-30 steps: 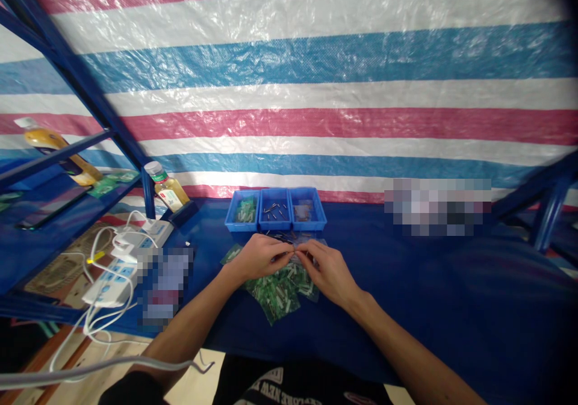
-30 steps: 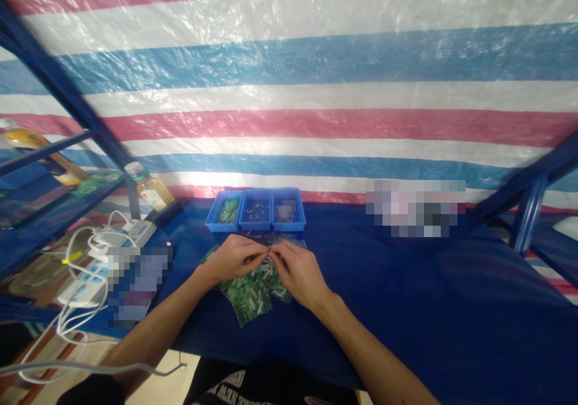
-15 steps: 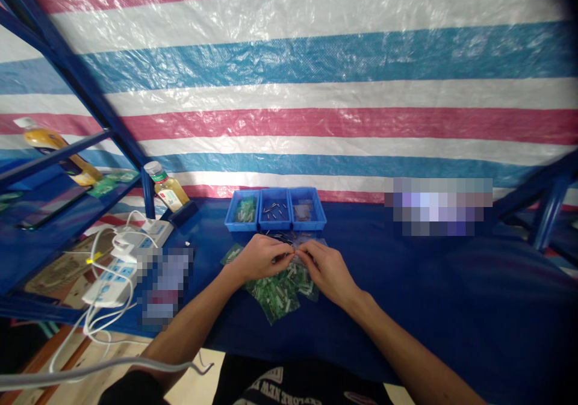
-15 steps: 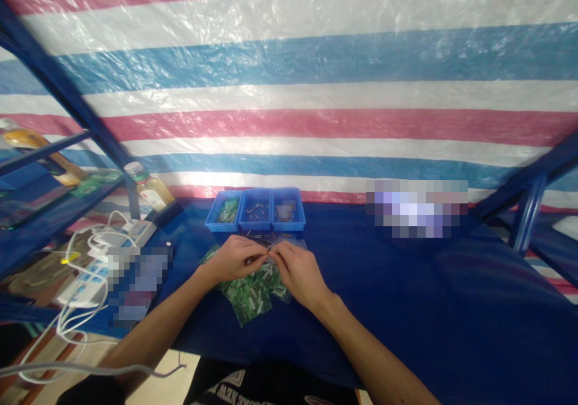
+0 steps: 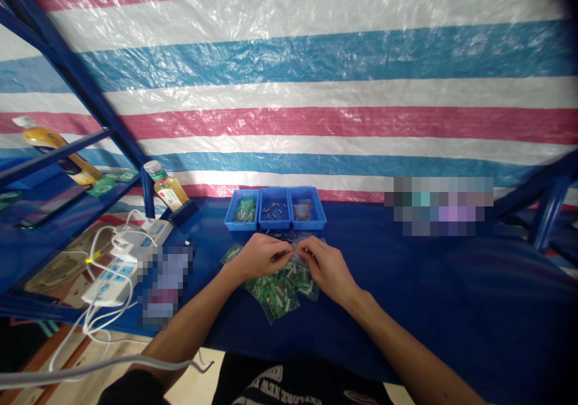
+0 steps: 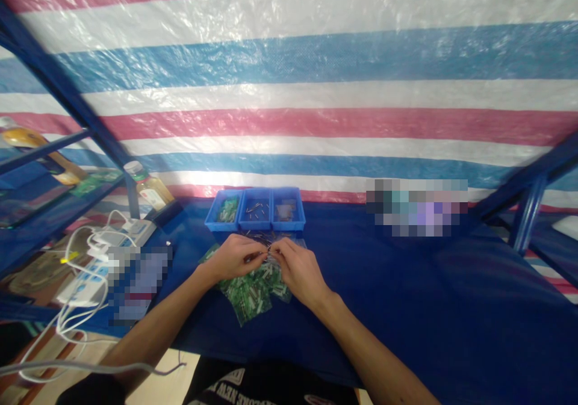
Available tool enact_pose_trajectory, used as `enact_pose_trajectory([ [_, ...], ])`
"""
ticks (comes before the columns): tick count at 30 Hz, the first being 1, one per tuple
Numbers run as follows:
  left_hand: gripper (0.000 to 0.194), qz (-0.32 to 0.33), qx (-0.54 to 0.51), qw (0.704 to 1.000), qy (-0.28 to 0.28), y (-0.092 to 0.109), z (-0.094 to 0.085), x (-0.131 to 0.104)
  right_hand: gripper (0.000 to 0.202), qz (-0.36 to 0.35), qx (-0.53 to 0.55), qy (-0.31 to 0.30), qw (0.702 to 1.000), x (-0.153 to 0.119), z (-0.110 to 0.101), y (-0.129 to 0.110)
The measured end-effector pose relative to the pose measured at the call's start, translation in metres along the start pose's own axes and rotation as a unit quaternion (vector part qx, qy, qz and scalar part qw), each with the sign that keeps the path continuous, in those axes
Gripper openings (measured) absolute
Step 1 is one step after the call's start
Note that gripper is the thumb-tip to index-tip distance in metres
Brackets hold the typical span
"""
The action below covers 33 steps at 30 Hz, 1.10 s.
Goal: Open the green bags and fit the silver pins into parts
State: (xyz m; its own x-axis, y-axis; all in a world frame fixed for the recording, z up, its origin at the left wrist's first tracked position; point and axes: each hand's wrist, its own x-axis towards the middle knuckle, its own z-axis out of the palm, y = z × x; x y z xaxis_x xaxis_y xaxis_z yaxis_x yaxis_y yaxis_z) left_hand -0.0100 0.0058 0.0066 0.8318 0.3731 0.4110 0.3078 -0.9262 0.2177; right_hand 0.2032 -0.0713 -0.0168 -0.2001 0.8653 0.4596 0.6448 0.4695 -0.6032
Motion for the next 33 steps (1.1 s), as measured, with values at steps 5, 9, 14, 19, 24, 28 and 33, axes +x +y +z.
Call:
enact_pose_trajectory([
  [5, 0.021, -0.007, -0.001, 1.000, 0.003, -0.0015, -0.0008, 0.0002, 0.014, 0.011, 0.003, 0.013, 1.000, 0.0007, -0.0031, 0.0037],
  [9, 0.022, -0.021, 0.005, 1.000, 0.011, -0.0027, -0.0022, -0.0001, 0.014, 0.020, 0.010, 0.027, 0.999, 0.0014, -0.0066, 0.0057],
  [14, 0.023, -0.024, 0.002, 1.000, 0.009, -0.0029, -0.0049, -0.0002, 0.014, 0.021, 0.016, 0.030, 0.999, 0.0010, -0.0059, 0.0055],
  [19, 0.022, -0.022, 0.007, 1.000, 0.004, -0.0022, -0.0059, 0.0000, 0.014, 0.017, 0.022, 0.023, 0.999, 0.0004, -0.0041, 0.0050],
  [24, 0.022, -0.018, 0.011, 1.000, 0.006, -0.0022, -0.0049, 0.0000, 0.014, 0.023, 0.018, 0.018, 0.999, -0.0002, -0.0030, 0.0046],
  [28, 0.024, -0.013, 0.009, 1.000, 0.007, -0.0021, -0.0058, 0.0003, 0.014, 0.026, 0.023, 0.015, 0.999, -0.0005, -0.0018, 0.0039],
  [33, 0.025, -0.010, 0.001, 1.000, -0.002, -0.0013, -0.0078, 0.0008, 0.014, 0.027, 0.025, 0.012, 0.999, -0.0002, -0.0022, 0.0014],
])
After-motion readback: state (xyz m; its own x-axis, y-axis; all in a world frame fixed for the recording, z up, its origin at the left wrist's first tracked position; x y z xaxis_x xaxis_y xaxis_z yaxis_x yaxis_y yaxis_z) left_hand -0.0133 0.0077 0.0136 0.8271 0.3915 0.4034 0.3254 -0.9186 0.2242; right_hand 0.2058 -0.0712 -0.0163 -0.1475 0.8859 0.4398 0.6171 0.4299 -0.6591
